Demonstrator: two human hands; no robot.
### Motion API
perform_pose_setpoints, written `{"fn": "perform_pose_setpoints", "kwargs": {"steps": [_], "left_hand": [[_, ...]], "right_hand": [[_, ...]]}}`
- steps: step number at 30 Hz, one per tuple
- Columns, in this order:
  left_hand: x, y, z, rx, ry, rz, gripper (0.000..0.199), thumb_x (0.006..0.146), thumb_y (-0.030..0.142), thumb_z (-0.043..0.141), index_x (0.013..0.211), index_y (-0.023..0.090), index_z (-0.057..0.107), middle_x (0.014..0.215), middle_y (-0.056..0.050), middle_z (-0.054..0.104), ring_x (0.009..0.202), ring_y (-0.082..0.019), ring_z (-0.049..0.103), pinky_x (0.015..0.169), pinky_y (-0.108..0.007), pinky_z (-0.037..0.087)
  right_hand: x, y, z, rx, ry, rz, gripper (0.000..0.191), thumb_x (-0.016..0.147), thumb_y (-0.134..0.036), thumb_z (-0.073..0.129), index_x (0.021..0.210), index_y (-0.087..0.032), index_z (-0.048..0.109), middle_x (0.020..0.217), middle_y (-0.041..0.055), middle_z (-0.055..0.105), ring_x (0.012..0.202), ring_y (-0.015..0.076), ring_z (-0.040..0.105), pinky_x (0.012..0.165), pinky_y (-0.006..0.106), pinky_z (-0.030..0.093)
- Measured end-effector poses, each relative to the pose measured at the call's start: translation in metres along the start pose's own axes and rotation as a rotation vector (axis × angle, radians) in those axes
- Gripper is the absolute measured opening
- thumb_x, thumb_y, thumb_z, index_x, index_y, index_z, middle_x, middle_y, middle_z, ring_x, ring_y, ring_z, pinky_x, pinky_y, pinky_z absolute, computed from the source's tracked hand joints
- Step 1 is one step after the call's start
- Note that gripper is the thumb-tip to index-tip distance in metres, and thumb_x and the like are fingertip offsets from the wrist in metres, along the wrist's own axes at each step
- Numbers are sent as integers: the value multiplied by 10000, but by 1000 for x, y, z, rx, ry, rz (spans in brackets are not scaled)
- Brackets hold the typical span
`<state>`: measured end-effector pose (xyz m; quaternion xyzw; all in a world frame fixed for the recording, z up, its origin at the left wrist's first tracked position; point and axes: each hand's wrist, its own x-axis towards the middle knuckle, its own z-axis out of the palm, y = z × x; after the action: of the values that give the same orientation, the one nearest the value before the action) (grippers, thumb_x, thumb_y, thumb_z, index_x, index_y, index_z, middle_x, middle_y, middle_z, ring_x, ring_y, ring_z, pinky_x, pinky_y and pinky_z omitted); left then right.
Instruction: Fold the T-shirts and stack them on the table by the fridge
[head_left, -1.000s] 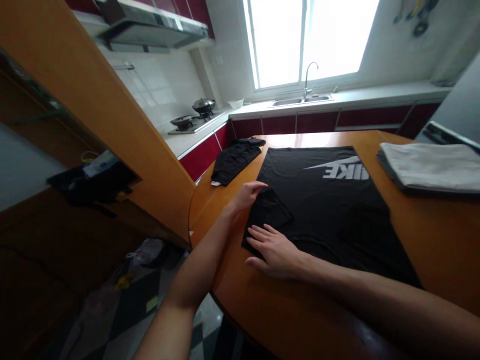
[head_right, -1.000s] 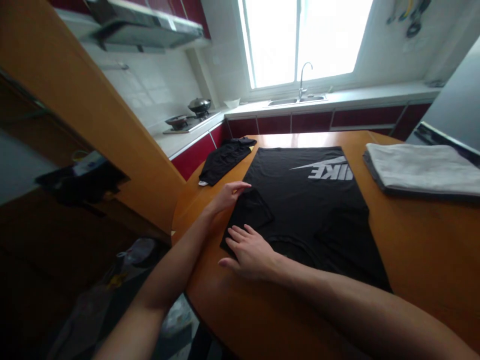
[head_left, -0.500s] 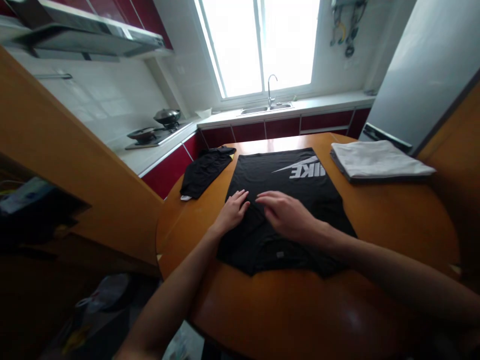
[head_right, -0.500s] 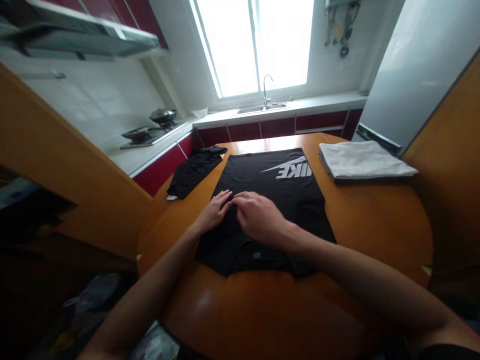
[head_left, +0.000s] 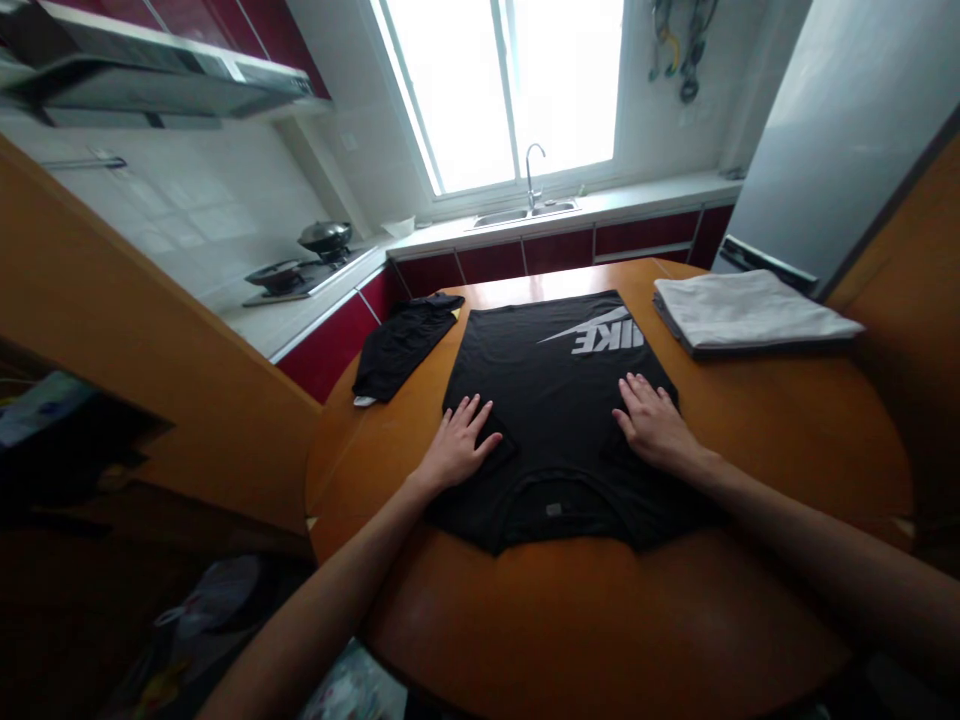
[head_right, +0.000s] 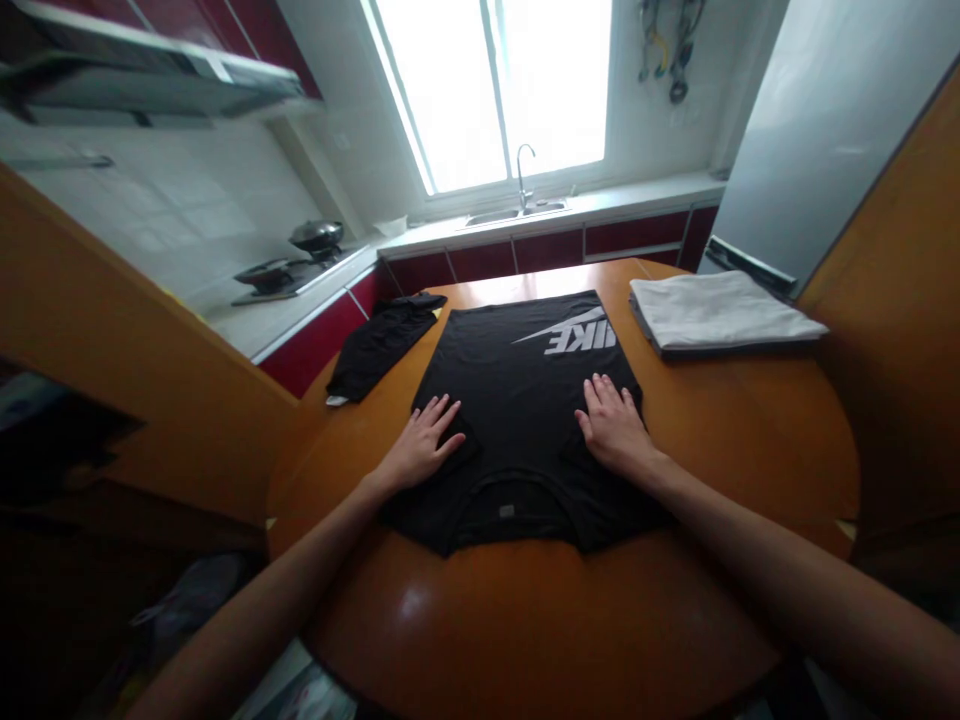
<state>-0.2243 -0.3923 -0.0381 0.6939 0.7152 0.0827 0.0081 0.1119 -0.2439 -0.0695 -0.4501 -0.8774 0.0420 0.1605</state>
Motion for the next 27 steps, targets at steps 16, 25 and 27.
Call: {"fn": "perform_pose_setpoints", "kwargs": {"steps": [16,25,27], "left_hand": [[-15,10,4,31,-63,133,715,1004,647,322,1596,249,274,1679,-91,167,1550,-281,134,1237,-522,162],[3,2,-28,-82,-99,103,702,1007,644,305,1585,246,305,1667,-92,207,1546,-290,145,1227,-541,182],[13,-2,-33,-116,-60,91,682,1010,629,305,1563,235,359,1651,-97,265,1539,-285,185,1224,-527,208]], "right_hand": [[6,-2,3,-25,-56,45,611,1011,-387,331,1518,-54,400,1620,202,303,1516,307,241,1211,514,224],[19,3,-17,111,77,42,543,1007,-338,340,1478,-108,482,1624,182,305,1517,321,237,1198,569,240],[22,13,-25,172,98,26,532,1006,-311,332,1472,-113,494,1617,169,327,1516,304,248,1206,558,238]]}}
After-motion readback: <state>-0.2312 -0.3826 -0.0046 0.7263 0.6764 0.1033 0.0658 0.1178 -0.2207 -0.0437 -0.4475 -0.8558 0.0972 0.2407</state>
